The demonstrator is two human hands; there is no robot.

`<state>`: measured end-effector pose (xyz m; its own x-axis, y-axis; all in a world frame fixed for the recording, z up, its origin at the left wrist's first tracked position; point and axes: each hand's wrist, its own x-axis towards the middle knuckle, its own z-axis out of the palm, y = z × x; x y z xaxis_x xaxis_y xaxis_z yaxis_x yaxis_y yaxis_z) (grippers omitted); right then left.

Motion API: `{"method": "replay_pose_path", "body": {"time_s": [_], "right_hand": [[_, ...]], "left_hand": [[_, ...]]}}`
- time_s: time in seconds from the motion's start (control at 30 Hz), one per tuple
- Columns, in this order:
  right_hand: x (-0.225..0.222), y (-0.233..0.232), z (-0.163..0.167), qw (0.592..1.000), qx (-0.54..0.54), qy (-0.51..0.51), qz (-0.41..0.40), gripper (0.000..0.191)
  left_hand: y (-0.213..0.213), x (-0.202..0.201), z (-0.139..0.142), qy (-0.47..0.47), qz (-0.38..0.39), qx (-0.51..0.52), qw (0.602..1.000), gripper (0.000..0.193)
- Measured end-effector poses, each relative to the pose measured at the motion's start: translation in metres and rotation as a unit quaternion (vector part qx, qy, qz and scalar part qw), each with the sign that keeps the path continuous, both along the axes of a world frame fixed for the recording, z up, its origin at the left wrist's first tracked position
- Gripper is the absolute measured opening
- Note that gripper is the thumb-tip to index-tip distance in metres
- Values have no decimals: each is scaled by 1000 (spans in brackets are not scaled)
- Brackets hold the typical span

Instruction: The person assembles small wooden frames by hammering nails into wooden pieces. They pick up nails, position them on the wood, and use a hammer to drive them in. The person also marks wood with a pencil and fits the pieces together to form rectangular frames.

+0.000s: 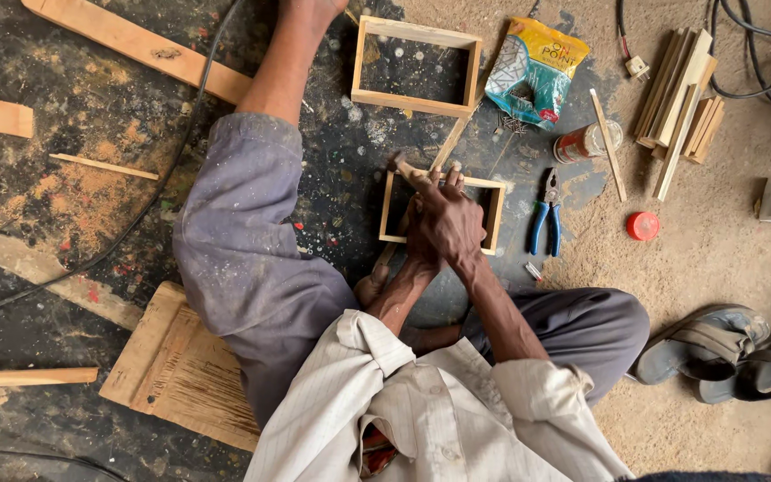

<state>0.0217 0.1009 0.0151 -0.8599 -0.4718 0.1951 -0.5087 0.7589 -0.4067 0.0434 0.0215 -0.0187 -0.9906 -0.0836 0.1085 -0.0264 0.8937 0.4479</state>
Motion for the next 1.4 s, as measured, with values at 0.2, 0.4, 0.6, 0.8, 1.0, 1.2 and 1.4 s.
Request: {"method": "replay_pose_path", "body": {"time_s": [0.2,0.4,0.6,0.8,1.0,1.2,1.4], "right_hand": [[-9,2,5,998,64,-21,13,64],[37,53,7,955,-272,-58,-101,54],[78,142,19,896,-231,-105,-365,51],[73,172,19,883,-276,-48,-376,53],[60,149,19,897,-207,-78,-383,51],[33,109,11,976,-136,39,-168,50],[-8,85,-7,977,72,-147,-133,37]], "left_hand": [[-10,-14,10,45,5,-35,998,65],[30,16,-14,-49,-48,-69,995,66],[77,4,-21,46,-63,10,997,69],[104,1,-21,37,-111,26,993,70],[103,-6,-17,20,-136,28,990,65],[99,-1,-34,73,-150,34,985,64],[107,-4,-36,34,-105,36,993,62]]}}
